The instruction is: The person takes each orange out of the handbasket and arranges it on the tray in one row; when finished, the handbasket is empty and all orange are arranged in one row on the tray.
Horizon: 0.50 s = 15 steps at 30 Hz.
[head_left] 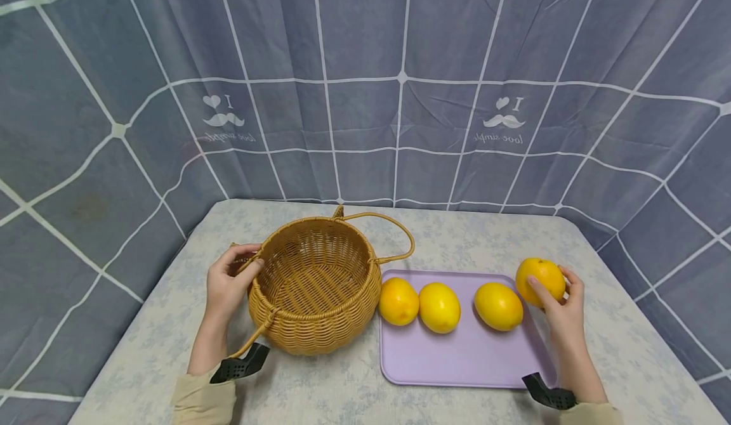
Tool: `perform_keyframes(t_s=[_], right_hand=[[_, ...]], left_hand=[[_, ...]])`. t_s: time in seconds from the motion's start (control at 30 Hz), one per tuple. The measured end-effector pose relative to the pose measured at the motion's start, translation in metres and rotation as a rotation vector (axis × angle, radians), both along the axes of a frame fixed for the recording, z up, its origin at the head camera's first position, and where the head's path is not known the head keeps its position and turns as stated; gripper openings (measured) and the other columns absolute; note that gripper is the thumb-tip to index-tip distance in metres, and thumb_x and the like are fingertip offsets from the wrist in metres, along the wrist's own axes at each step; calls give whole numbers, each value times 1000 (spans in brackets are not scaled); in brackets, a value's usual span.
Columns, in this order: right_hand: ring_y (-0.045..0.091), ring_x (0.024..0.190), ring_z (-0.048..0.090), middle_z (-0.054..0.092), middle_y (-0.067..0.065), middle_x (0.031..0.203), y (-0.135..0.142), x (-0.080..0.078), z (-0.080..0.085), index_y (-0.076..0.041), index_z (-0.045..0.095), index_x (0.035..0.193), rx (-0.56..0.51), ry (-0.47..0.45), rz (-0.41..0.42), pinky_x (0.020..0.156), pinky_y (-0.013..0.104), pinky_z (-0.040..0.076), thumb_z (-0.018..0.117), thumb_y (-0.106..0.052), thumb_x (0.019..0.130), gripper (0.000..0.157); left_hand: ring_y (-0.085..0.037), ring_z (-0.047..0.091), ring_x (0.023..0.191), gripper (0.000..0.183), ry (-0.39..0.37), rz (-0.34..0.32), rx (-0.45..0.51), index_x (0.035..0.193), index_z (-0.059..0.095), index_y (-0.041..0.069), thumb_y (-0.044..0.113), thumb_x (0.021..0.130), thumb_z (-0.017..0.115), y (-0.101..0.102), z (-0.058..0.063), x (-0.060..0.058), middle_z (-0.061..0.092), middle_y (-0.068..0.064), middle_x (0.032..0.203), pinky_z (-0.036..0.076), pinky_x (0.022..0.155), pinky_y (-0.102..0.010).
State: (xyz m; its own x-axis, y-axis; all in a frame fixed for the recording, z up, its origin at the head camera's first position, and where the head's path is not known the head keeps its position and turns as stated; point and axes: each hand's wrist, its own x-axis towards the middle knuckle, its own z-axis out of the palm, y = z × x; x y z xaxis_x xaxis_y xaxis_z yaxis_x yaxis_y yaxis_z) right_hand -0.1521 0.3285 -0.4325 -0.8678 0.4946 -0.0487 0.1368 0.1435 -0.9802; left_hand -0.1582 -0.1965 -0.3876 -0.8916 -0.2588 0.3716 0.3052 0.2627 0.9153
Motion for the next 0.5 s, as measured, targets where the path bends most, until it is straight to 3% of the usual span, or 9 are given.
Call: perform_keyframes(t_s=[0.07,0.13,0.2,0.3,0.4,0.5], right_hand=[[10,99,38,13,12,146,-1,0,-1,-24,18,148,-21,-24,-21,65,6,44,67,-37,86,80],[10,99,38,14,12,147,-7,3,4,-21,16,149,-37,-50,-33,65,6,43,65,-35,88,80],[8,97,38,16,12,146,-5,2,0,-21,17,149,-46,-51,-30,65,6,43,65,-36,87,80],[11,102,38,16,11,149,-2,0,-6,-22,16,151,-41,-70,-16,65,5,42,64,-39,88,80],[18,113,35,14,10,152,-1,0,-9,-23,16,151,-29,-93,-10,66,4,41,62,-41,89,80],[26,123,29,13,9,154,-1,-1,-11,-24,17,151,0,-106,0,78,7,42,59,-43,90,77]], left_hand=[[-9,57,86,24,20,-6,-5,110,64,-5,-1,86,61,-5,-10,-6,59,-6,96,48,73,-15],[-9,57,87,25,72,-35,7,110,66,0,2,85,63,-15,-30,-18,60,-5,98,47,72,-16],[-11,57,88,25,99,-49,8,111,66,3,6,85,65,-22,-46,-27,60,-4,99,47,73,-17],[-10,56,89,26,104,-52,-4,111,66,4,9,86,65,-23,-47,-27,60,-4,100,47,74,-16],[-11,56,89,27,41,-14,-34,112,64,0,9,87,64,-14,-29,-17,59,-3,100,47,76,-16],[-9,56,88,26,8,-5,-19,112,64,-2,3,87,63,-12,-24,-15,59,-2,99,47,75,-14]])
